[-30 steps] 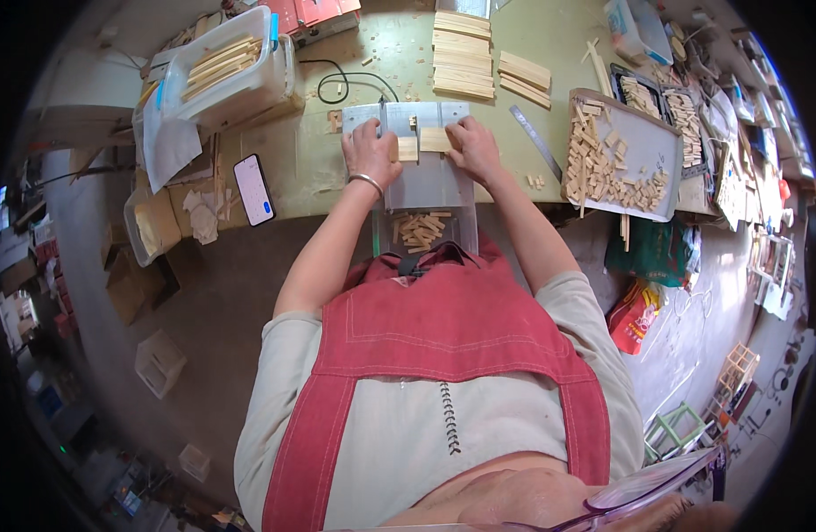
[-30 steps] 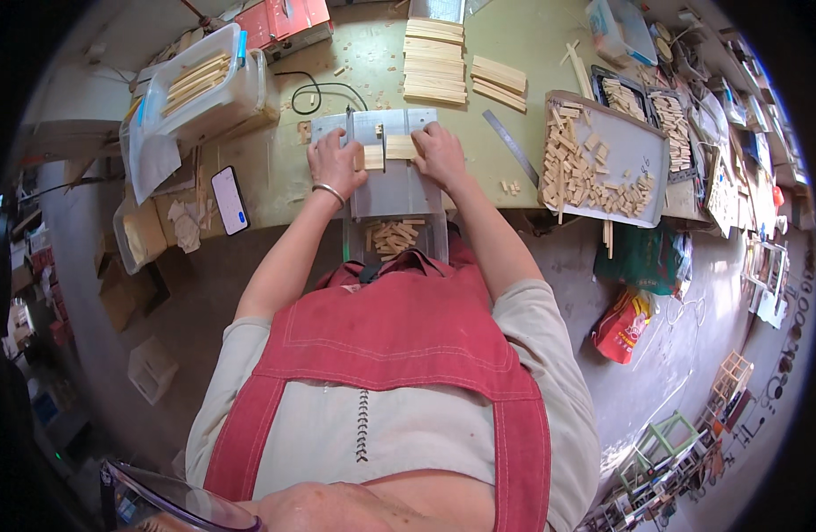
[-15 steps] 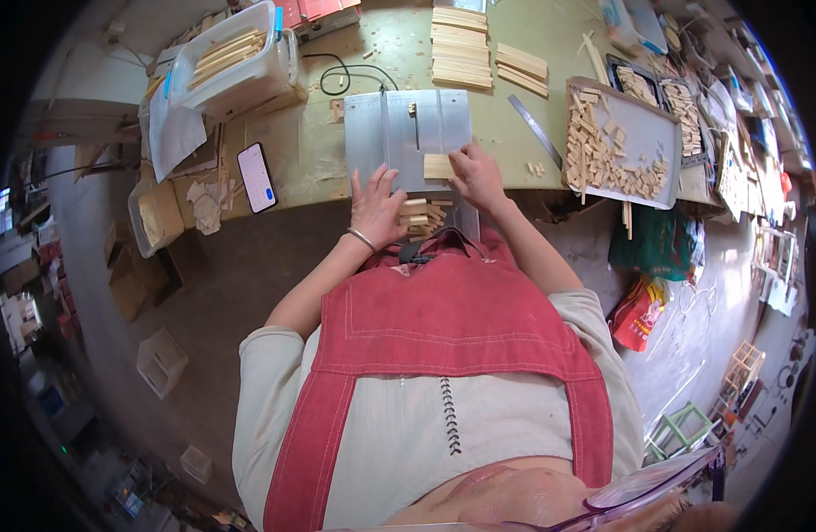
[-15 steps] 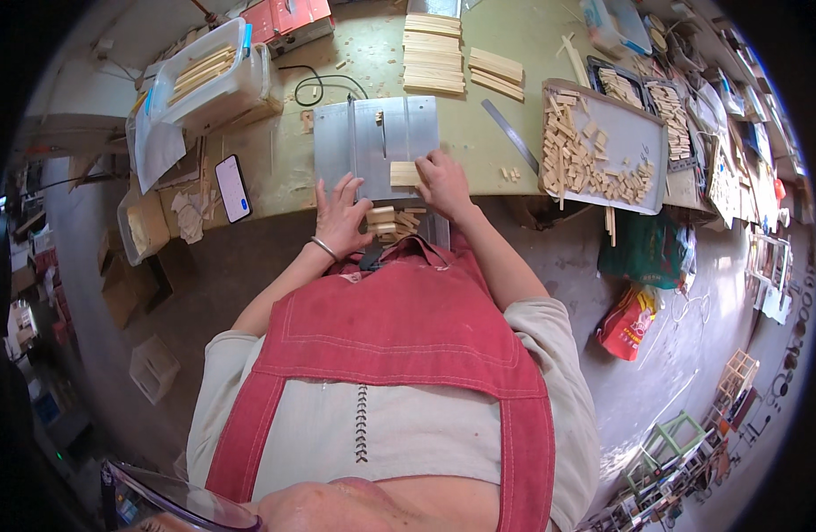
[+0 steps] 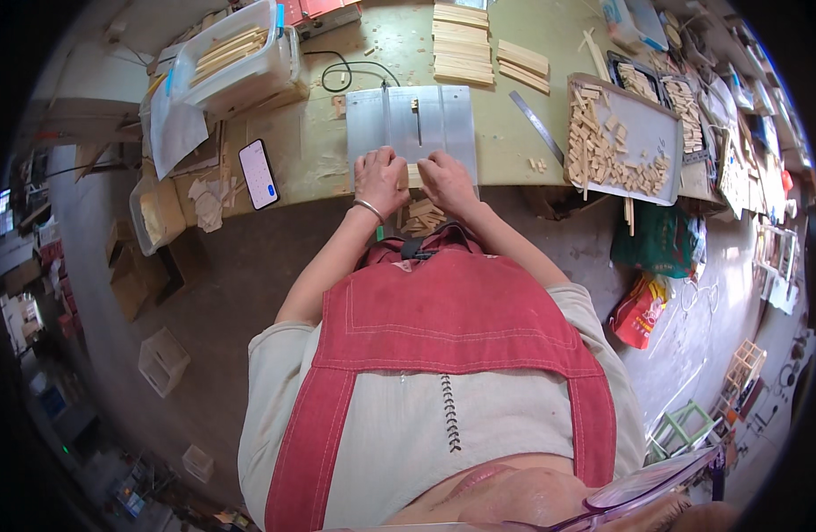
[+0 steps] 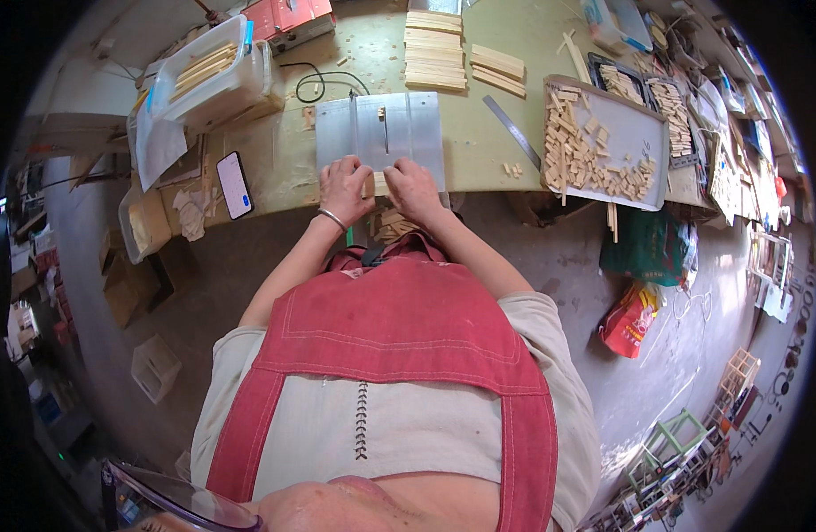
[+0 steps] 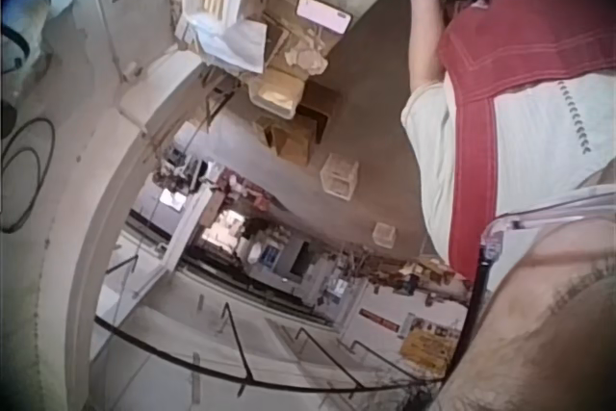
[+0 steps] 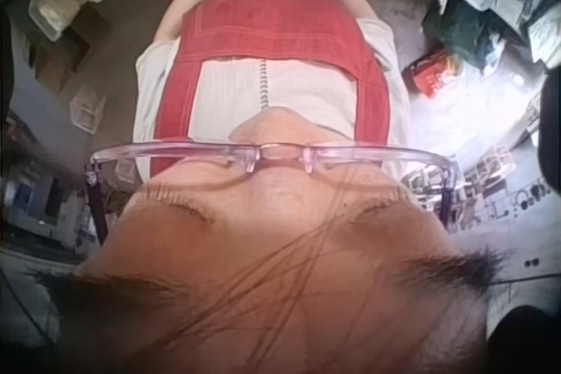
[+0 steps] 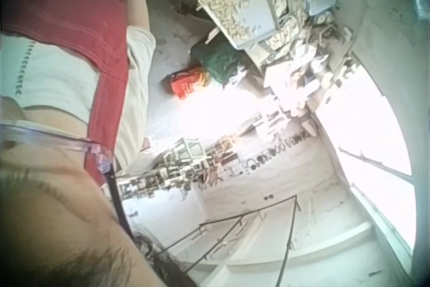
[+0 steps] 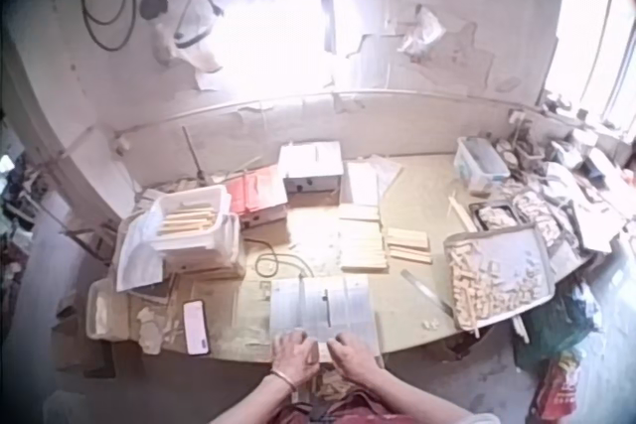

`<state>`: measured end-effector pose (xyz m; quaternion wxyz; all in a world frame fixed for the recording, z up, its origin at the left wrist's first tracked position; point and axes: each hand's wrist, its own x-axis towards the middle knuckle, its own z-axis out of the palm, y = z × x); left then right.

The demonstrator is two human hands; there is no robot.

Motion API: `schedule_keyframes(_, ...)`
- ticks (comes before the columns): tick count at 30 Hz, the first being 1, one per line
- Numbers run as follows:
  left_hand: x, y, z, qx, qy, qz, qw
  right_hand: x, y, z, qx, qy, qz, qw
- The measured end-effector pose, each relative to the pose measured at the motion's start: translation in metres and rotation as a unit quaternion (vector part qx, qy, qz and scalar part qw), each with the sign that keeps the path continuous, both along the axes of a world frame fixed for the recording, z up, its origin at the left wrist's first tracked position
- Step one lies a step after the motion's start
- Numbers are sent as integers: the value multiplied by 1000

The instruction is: The person repeatedly picks up small wooden sticks, places them on a table saw, and cuts them into smaller pieces. The cut pieces are collected in a tray on the table.

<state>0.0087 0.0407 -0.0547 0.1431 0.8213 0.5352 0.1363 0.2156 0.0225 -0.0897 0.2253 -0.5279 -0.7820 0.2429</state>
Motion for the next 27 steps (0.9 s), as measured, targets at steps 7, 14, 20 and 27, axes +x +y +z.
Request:
schedule_keyframes(7, 4, 7, 4, -11, 12, 10, 1000, 24, 9, 5, -32, 18, 15, 999)
schedule_keyframes(14, 6, 32, 4, -25, 15, 13, 999, 19, 27, 3, -17, 31, -22, 999)
schedule_keyframes(20, 8, 55, 0, -19, 24, 17, 999, 21, 50, -5, -16, 47, -19, 999)
schedule_keyframes(27, 10, 78, -2, -19, 32, 21, 999, 23, 74, -8, 25, 39, -22, 999)
